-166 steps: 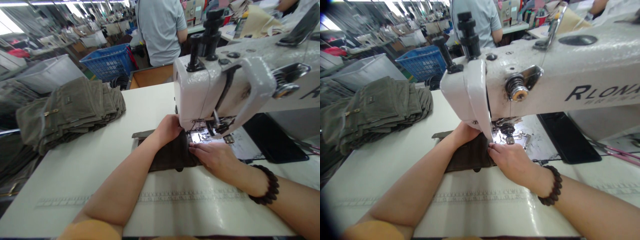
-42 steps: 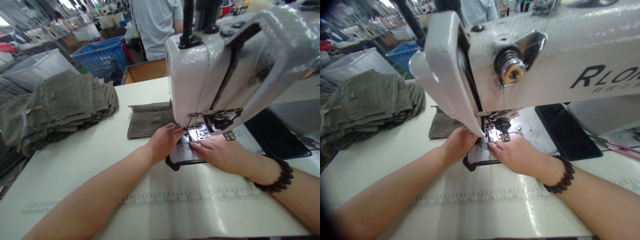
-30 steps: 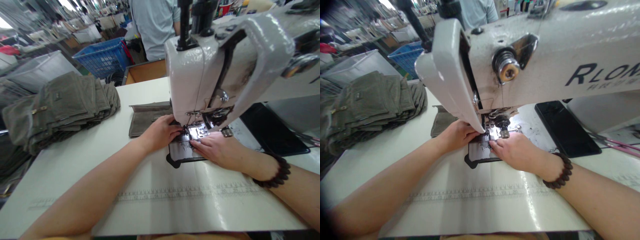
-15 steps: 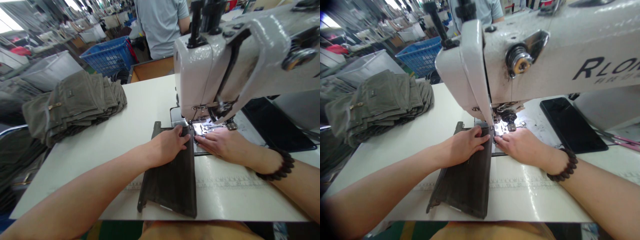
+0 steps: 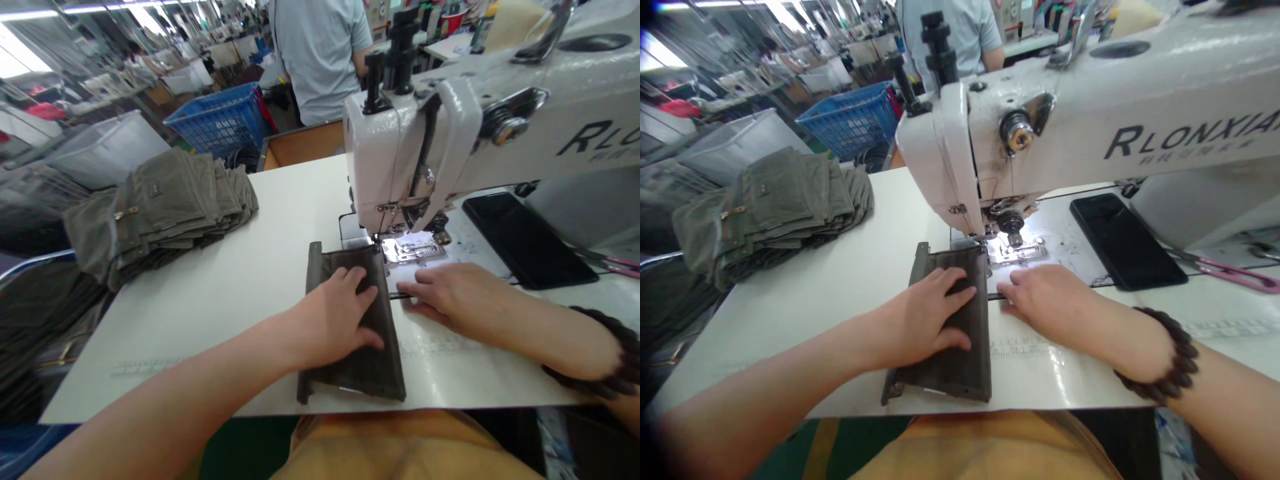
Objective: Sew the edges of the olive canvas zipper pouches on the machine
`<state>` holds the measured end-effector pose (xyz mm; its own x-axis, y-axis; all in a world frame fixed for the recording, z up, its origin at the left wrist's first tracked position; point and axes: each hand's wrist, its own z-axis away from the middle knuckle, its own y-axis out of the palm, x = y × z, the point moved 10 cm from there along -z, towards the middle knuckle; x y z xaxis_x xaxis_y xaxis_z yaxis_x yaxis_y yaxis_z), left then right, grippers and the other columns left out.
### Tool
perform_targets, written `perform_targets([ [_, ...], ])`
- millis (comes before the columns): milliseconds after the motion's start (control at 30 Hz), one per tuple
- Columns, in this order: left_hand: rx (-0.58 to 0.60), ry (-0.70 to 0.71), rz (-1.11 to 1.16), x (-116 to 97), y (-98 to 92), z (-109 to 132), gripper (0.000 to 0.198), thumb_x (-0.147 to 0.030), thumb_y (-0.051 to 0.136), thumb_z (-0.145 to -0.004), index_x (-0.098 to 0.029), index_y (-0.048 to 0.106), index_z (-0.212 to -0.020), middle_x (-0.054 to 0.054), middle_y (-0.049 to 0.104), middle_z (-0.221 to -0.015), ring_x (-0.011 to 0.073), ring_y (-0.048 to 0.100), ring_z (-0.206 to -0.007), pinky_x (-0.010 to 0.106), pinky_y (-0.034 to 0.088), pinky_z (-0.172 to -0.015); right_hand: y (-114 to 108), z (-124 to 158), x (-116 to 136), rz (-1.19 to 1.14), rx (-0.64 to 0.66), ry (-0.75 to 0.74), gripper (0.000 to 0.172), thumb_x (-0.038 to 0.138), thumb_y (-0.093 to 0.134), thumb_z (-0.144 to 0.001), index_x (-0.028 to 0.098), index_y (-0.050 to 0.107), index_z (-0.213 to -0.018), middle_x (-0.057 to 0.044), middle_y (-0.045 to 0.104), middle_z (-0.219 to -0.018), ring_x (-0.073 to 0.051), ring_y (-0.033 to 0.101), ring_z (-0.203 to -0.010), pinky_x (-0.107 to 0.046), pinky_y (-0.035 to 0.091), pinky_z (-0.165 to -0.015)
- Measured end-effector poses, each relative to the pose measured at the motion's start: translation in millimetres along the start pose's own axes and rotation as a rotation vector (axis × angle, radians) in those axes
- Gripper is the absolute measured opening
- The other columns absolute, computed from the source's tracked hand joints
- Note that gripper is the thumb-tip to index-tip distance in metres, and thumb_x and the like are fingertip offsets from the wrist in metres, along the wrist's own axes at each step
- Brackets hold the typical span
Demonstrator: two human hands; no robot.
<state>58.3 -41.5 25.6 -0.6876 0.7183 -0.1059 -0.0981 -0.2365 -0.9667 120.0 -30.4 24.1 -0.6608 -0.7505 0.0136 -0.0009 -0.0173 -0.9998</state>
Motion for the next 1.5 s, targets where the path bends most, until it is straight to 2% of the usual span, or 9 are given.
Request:
perform_targets([
  [100,-0.032,0.135,0.013,-34.1,5.8,29.9,0.078,-0.056,0.064,-0.063,-0.004,0.048,-0.119,0.02,0.042,-0.129,0.0377,0.037,-0.118,0.046,0.039,-0.093,-7.4,29.1,33.8,-0.099,-0.028,-0.073,0.013,0.03,0.066,-0.071,0.02,0.063,-0.079,0.001,0.054,-0.06,-0.015,0.05,-0.053,-0.028,0.031,-0.051],
  [233,-0.26,0.185,0.129,-46.7,-1.4,50.2,0.031,-0.025,0.049,-0.084,-0.006,0.056,-0.107,0.013,0.055,-0.117,0.0253,0.049,-0.111,0.038,0.043,-0.094,-13.7,59.8,70.0,-0.232,-0.191,-0.091,0.011,0.023,0.054,-0.08,0.016,0.06,-0.085,-0.003,0.055,-0.069,-0.017,0.049,-0.062,-0.03,0.037,-0.058],
  [367,-0.424,0.14,0.279,-40.7,-10.2,56.5,0.029,-0.015,0.036,-0.087,-0.006,0.054,-0.108,0.012,0.061,-0.106,0.0176,0.057,-0.099,0.03,0.05,-0.085,-14.2,74.9,83.0,-0.275,-0.383,-0.063,0.014,0.017,0.047,-0.085,0.01,0.055,-0.095,-0.006,0.055,-0.073,-0.016,0.048,-0.067,-0.03,0.038,-0.06],
  [500,-0.486,0.14,0.273,-51.3,-13.4,60.3,0.024,-0.015,0.042,-0.085,-0.01,0.059,-0.102,0.012,0.061,-0.105,0.0192,0.058,-0.094,0.033,0.052,-0.081,-12.9,82.1,88.1,-0.201,-0.47,-0.068,0.013,0.011,0.046,-0.084,0.01,0.053,-0.095,-0.005,0.055,-0.07,-0.014,0.046,-0.063,-0.03,0.037,-0.057],
  [633,-0.512,0.166,0.187,-67.9,-13.1,62.8,0.022,-0.013,0.044,-0.084,-0.004,0.06,-0.096,0.015,0.06,-0.103,0.0208,0.056,-0.095,0.035,0.049,-0.086,-17.4,89.8,101.7,-0.119,-0.531,-0.188,0.014,0.006,0.046,-0.081,0.006,0.053,-0.092,-0.006,0.056,-0.067,-0.015,0.047,-0.059,-0.031,0.036,-0.052],
  [900,-0.517,0.225,0.024,-84.4,-7.4,64.9,0.024,-0.01,0.04,-0.084,-0.001,0.059,-0.096,0.015,0.062,-0.096,0.0208,0.057,-0.089,0.033,0.051,-0.082,-26.9,98.2,104.0,-0.103,-0.634,-0.228,0.018,0.006,0.05,-0.079,0.003,0.053,-0.095,-0.008,0.058,-0.067,-0.016,0.049,-0.059,-0.03,0.039,-0.051],
  [1033,-0.587,0.203,-0.057,-87.6,-12.3,67.9,0.023,-0.017,0.045,-0.085,-0.003,0.061,-0.092,0.013,0.063,-0.094,0.0215,0.058,-0.087,0.033,0.052,-0.078,-34.9,96.7,106.5,-0.109,-0.644,-0.255,0.017,0.004,0.051,-0.077,0.0,0.053,-0.093,-0.009,0.058,-0.066,-0.017,0.05,-0.059,-0.031,0.039,-0.051],
  [1267,-0.632,0.244,-0.173,-95.6,-20.1,69.1,0.026,-0.007,0.038,-0.082,0.001,0.061,-0.091,0.019,0.063,-0.093,0.0232,0.06,-0.084,0.034,0.052,-0.074,-50.7,94.5,105.1,-0.082,-0.65,-0.263,0.015,0.005,0.048,-0.079,0.005,0.054,-0.092,-0.007,0.058,-0.063,-0.015,0.05,-0.057,-0.03,0.04,-0.049],
  [1500,-0.6,0.251,-0.143,-93.6,-25.1,67.8,0.03,-0.005,0.033,-0.082,0.002,0.061,-0.09,0.019,0.064,-0.089,0.0226,0.06,-0.083,0.033,0.052,-0.073,-44.0,95.6,85.8,-0.163,-0.666,-0.144,0.026,0.007,0.062,-0.072,0.007,0.054,-0.097,-0.008,0.06,-0.075,-0.015,0.052,-0.065,-0.03,0.043,-0.054],
])
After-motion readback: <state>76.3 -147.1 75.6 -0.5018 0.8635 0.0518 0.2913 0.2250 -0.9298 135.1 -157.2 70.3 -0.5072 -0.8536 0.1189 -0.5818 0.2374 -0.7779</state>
